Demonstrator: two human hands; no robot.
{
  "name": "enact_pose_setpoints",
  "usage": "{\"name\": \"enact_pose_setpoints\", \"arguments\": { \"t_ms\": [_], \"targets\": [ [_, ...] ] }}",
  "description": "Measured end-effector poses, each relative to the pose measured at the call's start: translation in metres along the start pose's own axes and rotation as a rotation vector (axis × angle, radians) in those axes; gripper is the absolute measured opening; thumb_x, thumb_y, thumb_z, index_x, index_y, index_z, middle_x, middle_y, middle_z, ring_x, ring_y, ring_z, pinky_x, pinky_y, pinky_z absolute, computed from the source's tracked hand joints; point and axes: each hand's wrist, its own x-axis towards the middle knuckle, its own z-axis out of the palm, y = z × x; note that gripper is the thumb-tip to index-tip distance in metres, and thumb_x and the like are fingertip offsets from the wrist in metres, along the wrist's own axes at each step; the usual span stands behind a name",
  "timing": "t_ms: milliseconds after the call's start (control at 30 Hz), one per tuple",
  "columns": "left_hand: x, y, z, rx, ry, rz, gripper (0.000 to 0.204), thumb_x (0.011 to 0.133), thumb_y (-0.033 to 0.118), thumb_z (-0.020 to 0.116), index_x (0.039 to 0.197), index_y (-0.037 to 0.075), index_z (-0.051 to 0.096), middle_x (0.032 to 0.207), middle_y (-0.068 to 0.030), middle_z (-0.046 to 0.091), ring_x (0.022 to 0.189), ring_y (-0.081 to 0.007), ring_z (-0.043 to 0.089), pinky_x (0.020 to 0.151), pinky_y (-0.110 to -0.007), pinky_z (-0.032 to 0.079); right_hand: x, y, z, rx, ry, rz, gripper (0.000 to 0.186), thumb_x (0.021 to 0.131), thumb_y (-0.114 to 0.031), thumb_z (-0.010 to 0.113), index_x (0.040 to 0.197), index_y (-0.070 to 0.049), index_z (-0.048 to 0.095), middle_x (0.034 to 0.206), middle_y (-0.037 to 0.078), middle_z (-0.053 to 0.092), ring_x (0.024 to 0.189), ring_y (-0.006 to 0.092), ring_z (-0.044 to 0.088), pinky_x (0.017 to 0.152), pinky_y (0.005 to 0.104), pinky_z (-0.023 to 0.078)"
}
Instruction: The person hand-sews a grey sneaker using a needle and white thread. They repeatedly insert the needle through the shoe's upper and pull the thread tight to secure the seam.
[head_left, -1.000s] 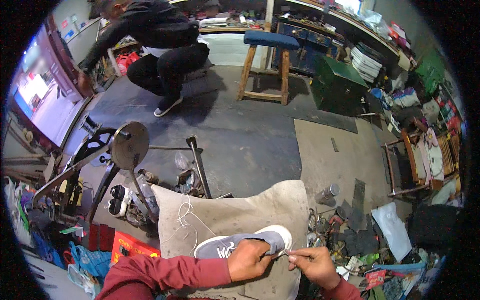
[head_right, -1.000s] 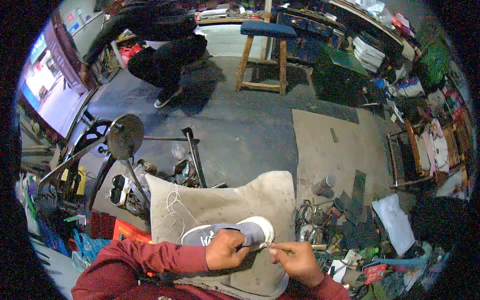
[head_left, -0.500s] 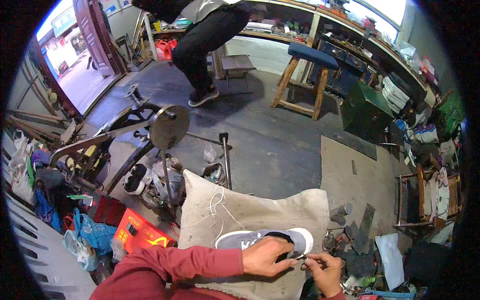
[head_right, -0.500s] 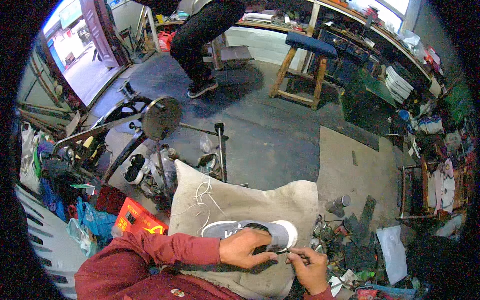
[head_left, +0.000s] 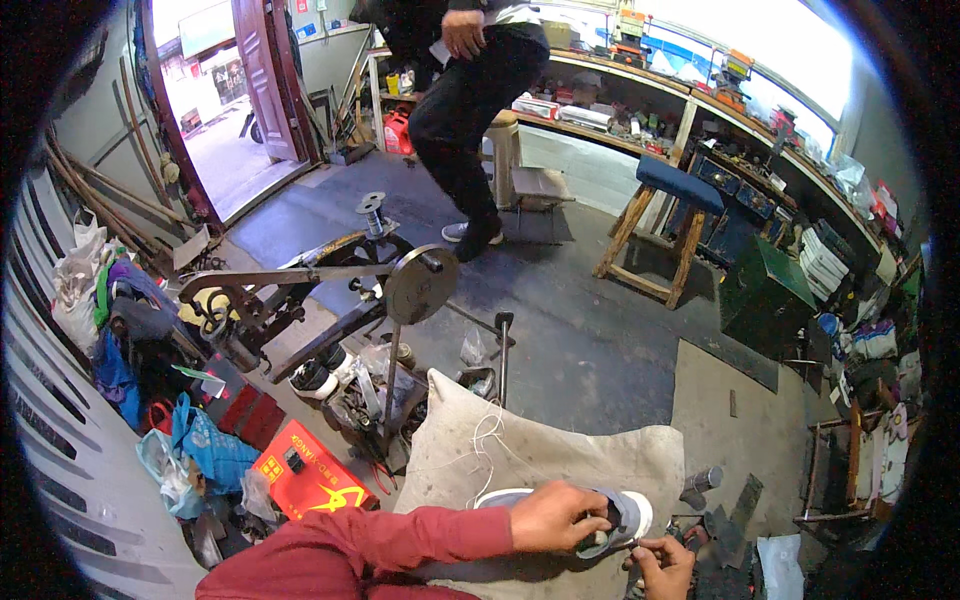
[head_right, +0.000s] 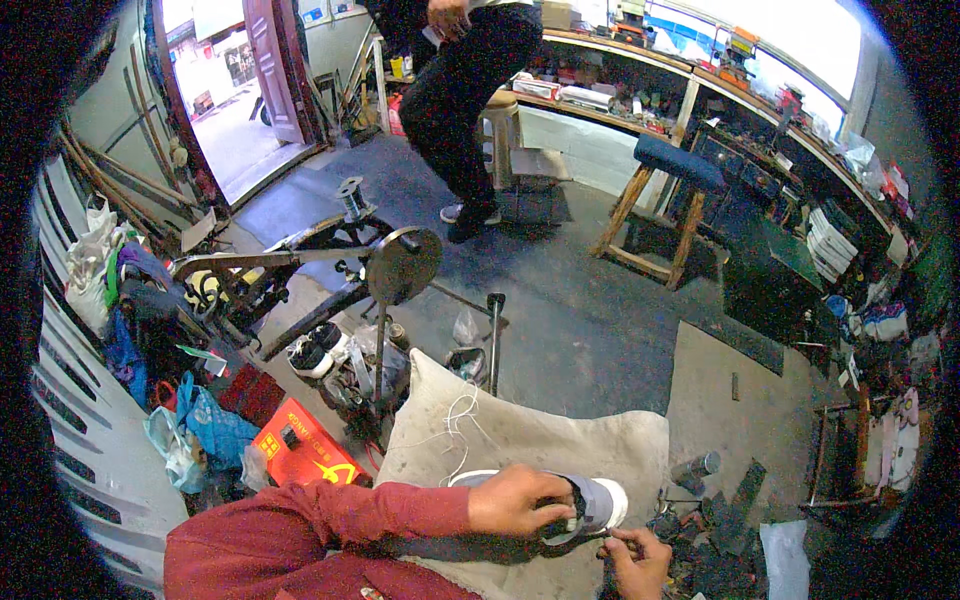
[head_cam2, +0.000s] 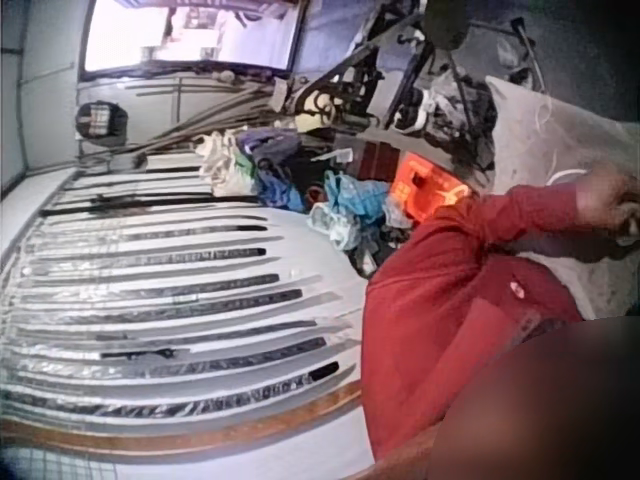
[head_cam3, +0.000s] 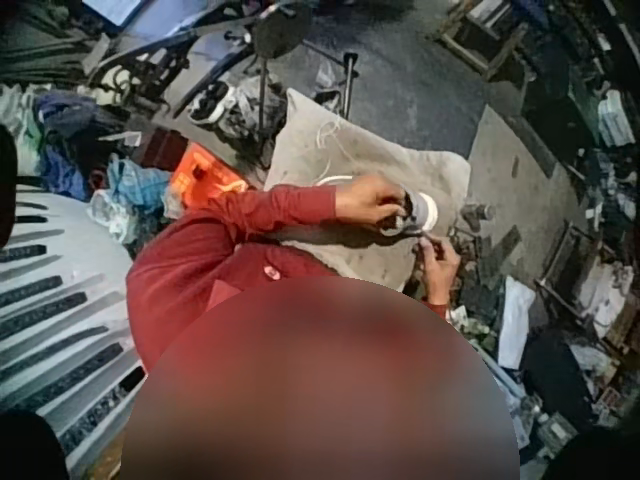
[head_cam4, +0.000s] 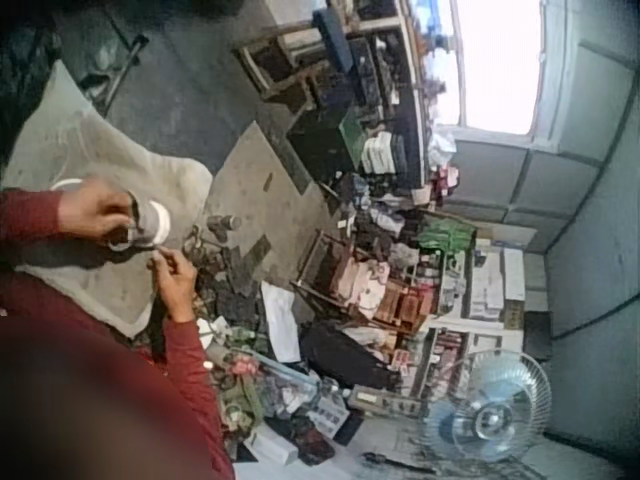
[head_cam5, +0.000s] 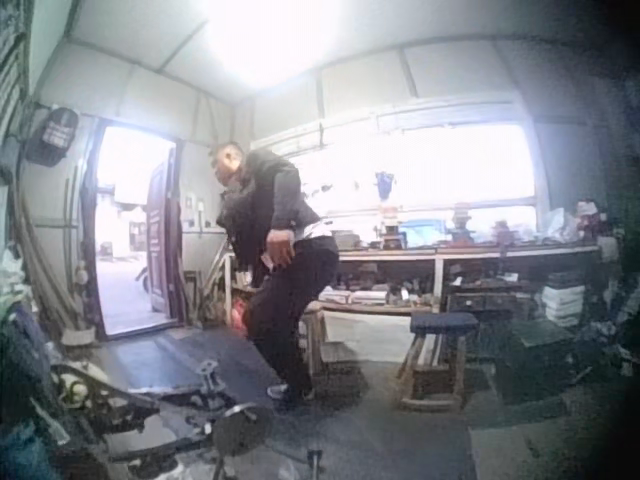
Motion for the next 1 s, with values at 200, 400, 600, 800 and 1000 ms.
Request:
{"name": "enact_pose_setpoints", "arguments": {
  "t_ms": [200,400,600,800,1000],
  "targets": [
    [-0.011,-0.009,-0.003,-1.164,-0.197,-0.085,0.023,0.103,0.024,0.061,0.098,0.001,0.062,0.102,-0.0089,0.072,0.101,-0.0218,0.069,0.09,-0.036,0.05,-0.003,0.004,0.001,0.081,-0.003,0.07,0.018,0.096,-0.015,0.073,0.107,-0.002,0.069,0.08,0.002,0.071,0.068,0.0081,0.064,0.059,0.0235,0.048],
    [-0.001,-0.008,0.021,-0.013,0.038,0.082,0.015,0.097,0.012,0.06,0.102,-0.002,0.061,0.101,-0.0217,0.062,0.097,-0.0405,0.063,0.085,-0.046,0.05,-0.001,-0.007,0.003,0.025,0.011,-0.004,0.017,0.095,-0.012,0.072,0.105,0.002,0.069,0.085,0.005,0.072,0.074,0.0115,0.068,0.068,0.0266,0.054],
    [0.022,-0.011,0.052,-0.067,0.044,-0.051,0.016,0.09,0.006,0.053,0.09,-0.007,0.062,0.092,-0.0331,0.064,0.089,-0.0514,0.062,0.076,-0.053,0.048,0.0,-0.033,-0.005,-0.221,-0.037,-0.075,0.018,0.097,-0.018,0.068,0.103,0.0,0.068,0.081,0.012,0.073,0.073,0.0198,0.071,0.067,0.035,0.055],
    [0.028,-0.017,0.062,-0.149,0.027,-0.014,0.017,0.089,0.007,0.054,0.086,-0.01,0.059,0.089,-0.0344,0.062,0.09,-0.0527,0.061,0.075,-0.054,0.047,0.001,-0.049,0.003,-0.432,0.0,-0.134,0.02,0.098,-0.022,0.065,0.103,-0.002,0.067,0.088,0.021,0.072,0.078,0.0383,0.07,0.07,0.0439,0.054],
    [0.031,-0.02,0.055,-0.159,-0.117,-0.131,0.021,0.079,0.007,0.06,0.09,-0.011,0.064,0.093,-0.0355,0.064,0.089,-0.0476,0.066,0.076,-0.05,0.051,0.002,-0.036,0.011,-0.238,0.049,-0.087,0.026,0.085,-0.017,0.081,0.097,0.0,0.065,0.083,0.016,0.069,0.074,0.0272,0.064,0.072,0.0391,0.052]
  ]
}}
